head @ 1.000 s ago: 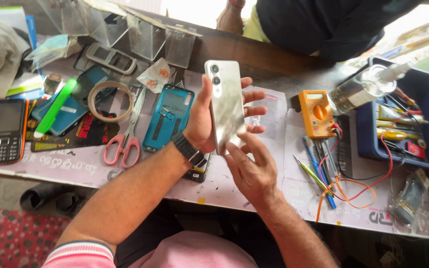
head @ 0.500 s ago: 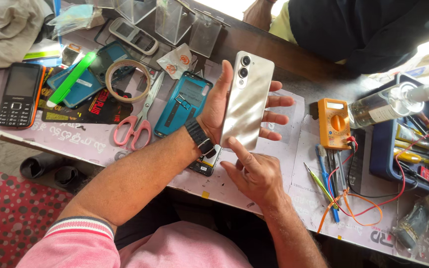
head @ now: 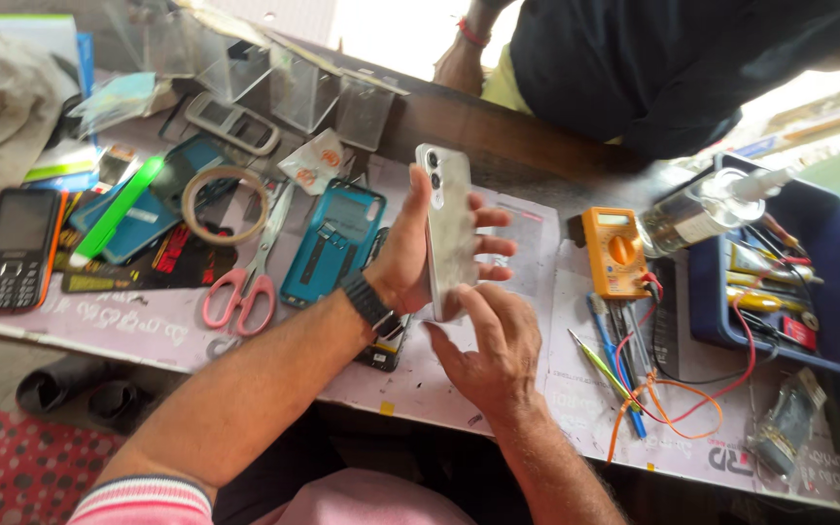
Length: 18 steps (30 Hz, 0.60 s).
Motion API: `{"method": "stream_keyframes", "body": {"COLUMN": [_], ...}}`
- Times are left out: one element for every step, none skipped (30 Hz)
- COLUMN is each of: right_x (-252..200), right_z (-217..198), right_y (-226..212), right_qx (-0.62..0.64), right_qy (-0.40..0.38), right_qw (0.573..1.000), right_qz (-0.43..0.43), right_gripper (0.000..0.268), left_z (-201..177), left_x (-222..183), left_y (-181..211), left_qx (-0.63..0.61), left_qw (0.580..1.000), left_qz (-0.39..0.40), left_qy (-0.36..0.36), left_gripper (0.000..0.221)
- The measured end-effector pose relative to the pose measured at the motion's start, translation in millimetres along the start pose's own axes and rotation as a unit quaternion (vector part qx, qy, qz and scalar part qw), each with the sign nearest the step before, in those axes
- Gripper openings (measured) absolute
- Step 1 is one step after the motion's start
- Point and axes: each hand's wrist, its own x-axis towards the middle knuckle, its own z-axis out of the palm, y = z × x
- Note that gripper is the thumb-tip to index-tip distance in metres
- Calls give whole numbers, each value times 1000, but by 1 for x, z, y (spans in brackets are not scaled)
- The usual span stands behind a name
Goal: The person disassembles a blue smartphone by prying open the back cover and removing the battery. They then handle a silver smartphone, navigating its touchscreen interface and showing the setup screen to another person. The person also briefly handles a brown wallet-style phone case.
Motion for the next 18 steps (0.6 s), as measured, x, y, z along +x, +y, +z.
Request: {"method": "stream_keyframes", "body": {"right_x": [-2, -5, -9, -13, -17, -20, -22, -25, -25, -24, -24, -25, -25, -25, -25, -24, -24, -23], "right_z": [2, 3, 3, 3, 3, 4, 3, 2, 2, 3, 3, 1, 0, 1, 3, 5, 5, 5], "right_y": [1, 3, 4, 6, 8, 13, 18, 23, 28, 34, 38, 40, 41, 40, 38, 36, 35, 34], "right_qx": [10, 19, 46, 74, 101, 228, 350, 462, 543, 619, 690, 700, 712, 722, 708, 694, 678, 659], "right_qy": [-8, -15, -12, -8, -6, -1, 4, 9, 3, -3, -10, -30, -52, -73, -82, -91, -99, -111], "right_qw": [999, 998, 994, 988, 979, 937, 871, 783, 722, 655, 579, 559, 537, 514, 523, 532, 542, 556], "right_qz": [29, 59, 99, 138, 179, 265, 345, 417, 428, 434, 434, 443, 451, 458, 467, 477, 486, 494], "right_gripper": [51, 48, 44, 40, 36, 34, 33, 32, 32, 31, 31, 30, 30, 30, 31, 33, 34, 36], "left_z": [1, 2, 3, 5, 7, 9, 11, 11, 11, 12, 12, 11, 11, 10, 11, 11, 11, 11], "left_x": [1, 1, -1, -2, -1, 1, 2, 0, -3, -4, -6, -7, -9, -10, -8, -7, -7, -6], "left_y": [-3, -4, -3, -1, 2, 6, 9, 11, 15, 16, 17, 16, 17, 17, 16, 16, 16, 16], "left_qx": [34, 99, 163, 227, 243, 258, 272, 247, 223, 198, 168, 138, 109, 108, 106, 105, 91, 77], "left_qw": [999, 994, 985, 970, 965, 959, 953, 962, 969, 976, 984, 989, 993, 993, 994, 994, 996, 997], "left_qz": [17, 36, 57, 78, 95, 111, 128, 113, 97, 81, 62, 43, 25, 25, 26, 26, 16, 6], "left_qy": [27, 26, 25, 24, 24, 24, 26, 32, 37, 43, 15, -13, -40, -26, -14, -2, -10, -19], "left_gripper": [88, 84, 81, 79, 78, 77, 76, 76, 76, 76, 75, 76, 79, 82, 85, 88, 90, 93]}}
